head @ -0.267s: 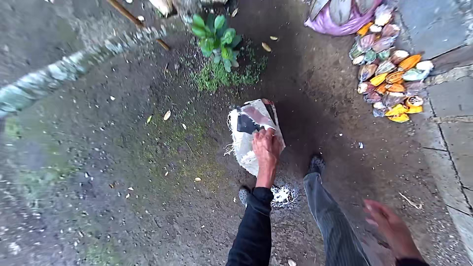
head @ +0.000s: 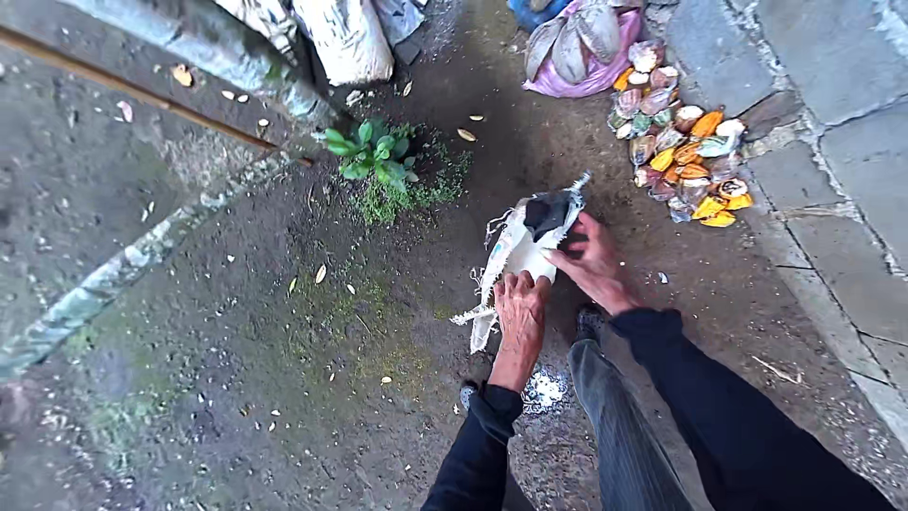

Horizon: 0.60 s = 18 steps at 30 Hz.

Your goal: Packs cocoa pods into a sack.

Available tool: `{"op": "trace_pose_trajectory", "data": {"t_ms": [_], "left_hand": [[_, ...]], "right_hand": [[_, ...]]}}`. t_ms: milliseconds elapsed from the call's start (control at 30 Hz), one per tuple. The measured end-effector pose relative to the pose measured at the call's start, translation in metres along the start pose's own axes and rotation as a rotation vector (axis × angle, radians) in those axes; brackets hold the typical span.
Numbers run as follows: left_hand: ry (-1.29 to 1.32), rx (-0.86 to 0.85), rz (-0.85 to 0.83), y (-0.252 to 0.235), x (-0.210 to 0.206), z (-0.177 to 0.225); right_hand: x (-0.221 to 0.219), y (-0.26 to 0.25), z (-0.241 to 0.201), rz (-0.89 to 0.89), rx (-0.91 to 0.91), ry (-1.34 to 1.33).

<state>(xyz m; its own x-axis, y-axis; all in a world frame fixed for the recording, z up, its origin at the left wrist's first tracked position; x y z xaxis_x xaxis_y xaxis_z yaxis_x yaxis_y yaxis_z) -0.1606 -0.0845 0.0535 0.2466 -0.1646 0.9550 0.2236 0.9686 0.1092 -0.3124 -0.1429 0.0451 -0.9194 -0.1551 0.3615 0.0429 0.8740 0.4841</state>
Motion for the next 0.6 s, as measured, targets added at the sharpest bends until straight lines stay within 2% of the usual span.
{"op": "trace_pose_trajectory", "data": {"t_ms": [133, 267, 433, 533, 600], "left_hand": [[-0.082, -0.100, -0.070, -0.022, -0.001, 0.048], [-0.037, -0.154, -0.058, -0.051, -0.004, 0.078], [0.085, -0.084, 0.082, -0.080, 0.003, 0.100], [0.180, 0.026, 0.081, -0.085, -0.001, 0.106], [0.349, 0.149, 0.046, -0.085, -0.011, 0.103]], "right_hand": [[0.046, -0.044, 0.041, 0.164, -0.196, -0.039], [0.090, -0.029, 0.089, 0.234, -0.350, -0.379], [0.123, 0.024, 0.110, 0.372, -0.413, -0.676], [0.123, 0.050, 0.103, 0.428, -0.433, -0.757], [0.117, 0.061, 0.098, 0.458, -0.441, -0.797]]}}
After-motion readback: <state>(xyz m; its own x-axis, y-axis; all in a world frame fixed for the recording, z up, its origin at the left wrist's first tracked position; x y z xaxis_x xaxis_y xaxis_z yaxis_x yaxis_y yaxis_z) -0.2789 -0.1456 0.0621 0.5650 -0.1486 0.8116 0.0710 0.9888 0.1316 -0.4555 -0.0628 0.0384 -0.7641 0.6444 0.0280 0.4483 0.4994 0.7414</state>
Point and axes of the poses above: each hand's wrist, its own y-axis away from the middle knuckle, its own x-axis out of the back of the hand, z = x × y, the point moved 5 cm from there along -y, towards the middle knuckle, and after that the axes turned 4 degrees about -z, right-handed, at the moved point
